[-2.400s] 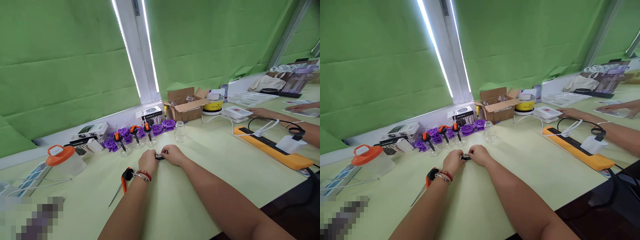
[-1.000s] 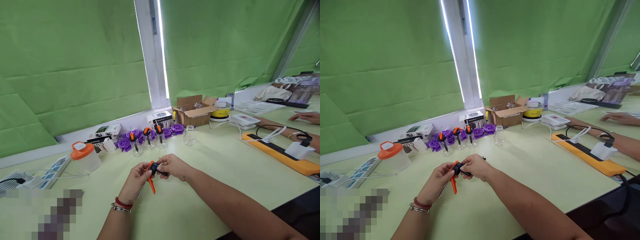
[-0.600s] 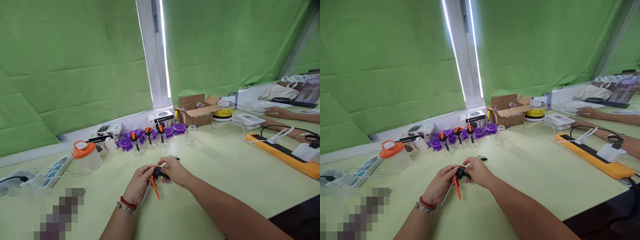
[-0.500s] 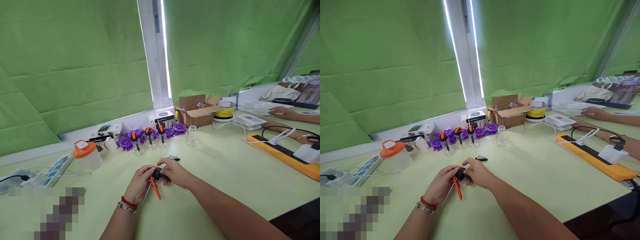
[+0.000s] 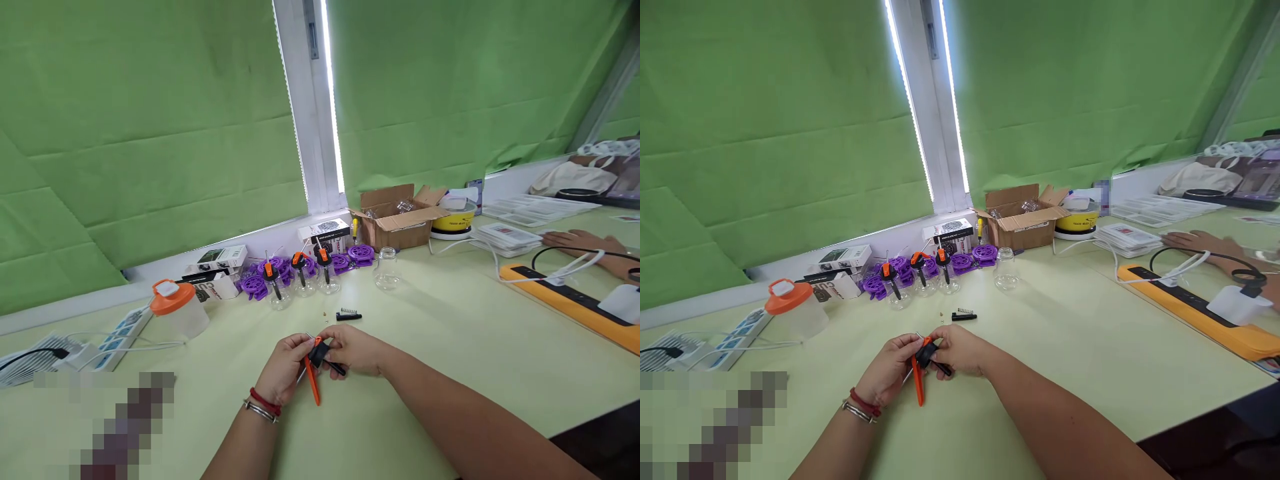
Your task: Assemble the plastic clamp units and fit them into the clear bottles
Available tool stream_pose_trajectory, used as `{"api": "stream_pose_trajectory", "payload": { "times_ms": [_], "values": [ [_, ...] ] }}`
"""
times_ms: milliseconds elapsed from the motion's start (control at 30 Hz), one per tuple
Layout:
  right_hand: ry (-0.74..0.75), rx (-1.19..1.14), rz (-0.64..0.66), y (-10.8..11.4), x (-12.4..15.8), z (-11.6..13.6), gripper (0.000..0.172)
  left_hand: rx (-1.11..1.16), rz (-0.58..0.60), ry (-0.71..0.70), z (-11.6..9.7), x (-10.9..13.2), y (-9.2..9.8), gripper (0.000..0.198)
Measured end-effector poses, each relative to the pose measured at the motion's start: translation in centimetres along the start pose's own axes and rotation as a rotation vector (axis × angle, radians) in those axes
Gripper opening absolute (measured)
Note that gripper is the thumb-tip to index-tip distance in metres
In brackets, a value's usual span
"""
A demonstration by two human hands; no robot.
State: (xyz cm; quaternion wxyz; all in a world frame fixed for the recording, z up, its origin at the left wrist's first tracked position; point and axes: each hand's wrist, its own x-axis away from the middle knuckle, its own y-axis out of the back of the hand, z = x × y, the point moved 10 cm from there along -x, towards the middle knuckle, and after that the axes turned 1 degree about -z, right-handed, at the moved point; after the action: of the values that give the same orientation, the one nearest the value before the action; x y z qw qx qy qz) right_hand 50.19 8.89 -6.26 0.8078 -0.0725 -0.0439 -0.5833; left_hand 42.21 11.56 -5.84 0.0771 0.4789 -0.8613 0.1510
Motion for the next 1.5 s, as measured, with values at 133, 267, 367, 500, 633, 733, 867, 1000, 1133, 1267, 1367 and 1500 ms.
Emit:
{"api": "stream_pose_trajectory", "payload": {
  "times_ms": [133, 267, 367, 500, 633, 733, 867, 1000, 1133, 1267, 1367, 1500],
  "values": [
    [0.005, -0.023, 0.016, -0.6, -0.1, -0.3, 0.027, -0.020, -0.059, -0.018, 0.0, -0.2, 0.2, 0.027],
    [-0.032, -0.049, 0.009, -0.9, 0.0, -0.5, 0.020, 0.037, -0.140, -0.037, 0.0, -0.4, 1.6, 0.021],
    [-0.066, -0.041, 0.004, -1.0, 0.0, -0.6, 0.021, 0.081, -0.214, -0.057, -0.3, -0.7, 3.3, 0.019],
    [-0.072, -0.076, -0.063, -0.1, -0.1, -0.4, 0.023, 0.122, -0.303, -0.125, -1.2, -0.8, 5.1, 0.024],
    [-0.114, -0.075, -0.121, 0.9, 0.0, -0.7, 0.031, 0.103, -0.289, -0.148, -1.7, -0.8, 4.5, 0.026],
    [-0.123, 0.006, -0.111, 0.8, 0.3, -0.4, 0.033, -0.016, -0.215, -0.129, -1.6, -0.8, 3.2, 0.026],
    [-0.131, 0.040, -0.072, 0.0, 0.4, -0.5, 0.040, -0.110, -0.118, -0.114, -1.2, -0.8, 1.8, 0.026],
    [-0.100, 0.015, -0.064, -0.3, 0.3, -0.7, 0.040, -0.182, -0.107, -0.113, -0.9, -0.8, 1.4, 0.027],
    [-0.076, -0.005, -0.082, 0.2, 0.3, -0.3, 0.031, -0.232, -0.122, -0.099, -0.8, -1.0, 1.7, 0.027],
    [-0.143, -0.043, -0.160, 1.9, 0.4, -0.3, 0.026, -0.270, -0.233, -0.133, -1.3, -1.2, 4.1, 0.031],
    [-0.171, -0.049, -0.162, 2.5, 0.4, -0.5, 0.027, -0.350, -0.352, -0.210, -2.3, -1.5, 6.2, 0.030],
    [-0.212, -0.022, -0.125, 2.2, 0.5, -1.1, 0.027, -0.605, -0.472, -0.325, -3.7, -1.9, 7.2, 0.024]
  ]
}}
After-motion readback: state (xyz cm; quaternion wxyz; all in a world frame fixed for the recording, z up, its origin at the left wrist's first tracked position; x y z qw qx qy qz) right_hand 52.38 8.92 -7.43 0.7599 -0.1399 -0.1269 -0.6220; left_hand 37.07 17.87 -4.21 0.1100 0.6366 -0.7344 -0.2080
